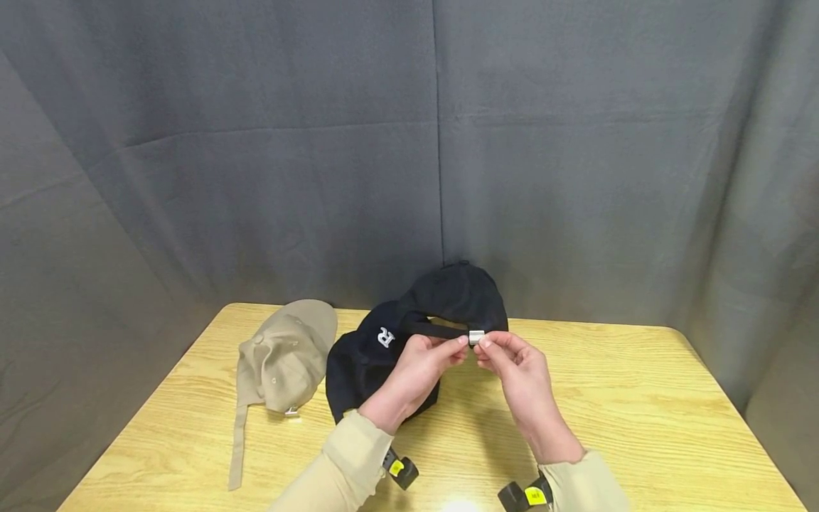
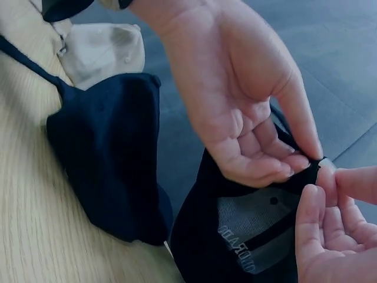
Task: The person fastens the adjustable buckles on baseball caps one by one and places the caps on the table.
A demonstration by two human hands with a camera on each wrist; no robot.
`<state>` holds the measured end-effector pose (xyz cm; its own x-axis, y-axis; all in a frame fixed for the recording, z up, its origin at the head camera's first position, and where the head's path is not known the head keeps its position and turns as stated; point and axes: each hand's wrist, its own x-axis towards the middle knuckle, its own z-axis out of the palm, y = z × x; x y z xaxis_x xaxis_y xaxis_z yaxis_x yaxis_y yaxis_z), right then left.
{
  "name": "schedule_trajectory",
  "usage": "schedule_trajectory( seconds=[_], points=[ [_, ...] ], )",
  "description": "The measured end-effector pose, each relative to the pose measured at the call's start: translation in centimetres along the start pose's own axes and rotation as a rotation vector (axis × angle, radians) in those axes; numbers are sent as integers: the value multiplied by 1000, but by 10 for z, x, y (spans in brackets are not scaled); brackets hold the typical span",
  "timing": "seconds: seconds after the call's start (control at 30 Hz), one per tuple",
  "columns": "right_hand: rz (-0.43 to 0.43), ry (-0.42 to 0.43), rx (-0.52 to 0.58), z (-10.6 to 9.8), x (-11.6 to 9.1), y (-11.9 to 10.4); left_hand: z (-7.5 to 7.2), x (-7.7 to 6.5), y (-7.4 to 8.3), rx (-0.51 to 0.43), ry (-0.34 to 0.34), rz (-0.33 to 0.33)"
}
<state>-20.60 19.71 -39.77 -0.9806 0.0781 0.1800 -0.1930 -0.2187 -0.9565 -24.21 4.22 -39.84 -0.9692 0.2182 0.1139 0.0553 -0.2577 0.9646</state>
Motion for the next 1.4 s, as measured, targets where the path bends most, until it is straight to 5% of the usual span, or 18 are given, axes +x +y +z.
schedule_trajectory(
  seconds=[0.27,0.5,0.77,1.07,1.4],
  points=[
    [-16,14,-17,-1,1,1,1,0,2,-30,-4,-40],
    [1,19,-17,1,0,-1,2,0,-2,-196,-31,-65],
    [5,15,-27,-2,1,-2,0,0,-1,82,7,-1],
    [34,-1,-403,-8,5,-12,-1,1,-4,-47,-16,-17],
    [50,2,-328,-7,5,-13,-1,0,-2,32,9,8]
  ],
)
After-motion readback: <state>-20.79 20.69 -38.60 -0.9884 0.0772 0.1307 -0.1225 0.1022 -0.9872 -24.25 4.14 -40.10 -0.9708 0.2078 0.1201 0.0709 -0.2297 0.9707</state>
